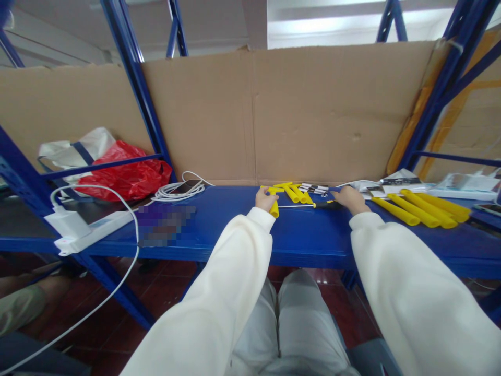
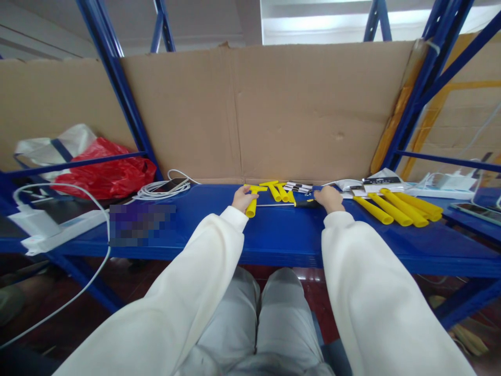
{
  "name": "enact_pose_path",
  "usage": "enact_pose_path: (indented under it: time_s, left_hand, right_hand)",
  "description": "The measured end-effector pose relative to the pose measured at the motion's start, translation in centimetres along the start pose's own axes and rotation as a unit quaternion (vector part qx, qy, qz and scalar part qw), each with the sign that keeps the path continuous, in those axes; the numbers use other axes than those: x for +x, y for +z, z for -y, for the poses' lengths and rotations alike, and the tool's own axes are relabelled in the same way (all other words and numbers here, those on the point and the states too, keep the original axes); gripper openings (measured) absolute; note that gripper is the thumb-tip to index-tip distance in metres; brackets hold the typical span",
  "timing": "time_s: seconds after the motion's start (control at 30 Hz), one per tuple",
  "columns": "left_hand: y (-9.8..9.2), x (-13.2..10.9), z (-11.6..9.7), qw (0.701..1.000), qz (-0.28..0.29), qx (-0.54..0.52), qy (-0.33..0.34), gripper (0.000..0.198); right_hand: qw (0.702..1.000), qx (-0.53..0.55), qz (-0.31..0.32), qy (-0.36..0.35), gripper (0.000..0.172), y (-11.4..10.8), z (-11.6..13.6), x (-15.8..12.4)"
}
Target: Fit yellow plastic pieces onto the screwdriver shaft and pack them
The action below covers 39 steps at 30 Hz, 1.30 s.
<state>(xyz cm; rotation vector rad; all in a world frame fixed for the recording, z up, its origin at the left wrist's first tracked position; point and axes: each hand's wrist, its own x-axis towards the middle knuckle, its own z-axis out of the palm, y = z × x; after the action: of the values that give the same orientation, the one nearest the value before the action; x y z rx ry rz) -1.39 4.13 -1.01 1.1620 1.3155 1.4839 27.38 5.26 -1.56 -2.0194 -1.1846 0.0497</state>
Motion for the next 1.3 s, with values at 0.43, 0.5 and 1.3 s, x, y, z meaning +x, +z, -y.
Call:
enact_pose_path:
  time_s: [0.43, 0.5, 1.3]
  left_hand:
    - [0.8, 0.1, 0.7, 0.999, 0.031, -0.001, -0.011, 0.052]
    - [1.0, 0.1, 0.9, 0.999, 0.035, -0.003, -0.009, 0.053]
    - [0.9, 1.6, 2.2, 0.997, -0.012, -0.070, -0.023, 0.039]
  right_hand:
    - [0.996, 0.048, -0.030, 0.064, 0.034, 3.8, 4.4, 2.8]
    - [0.998, 0.004, 0.010, 0.057, 0.027, 4.1, 4.6, 3.3]
    - [0.942, 0.306, -0.117, -0.073, 0.031, 3.4, 4.2, 2.0]
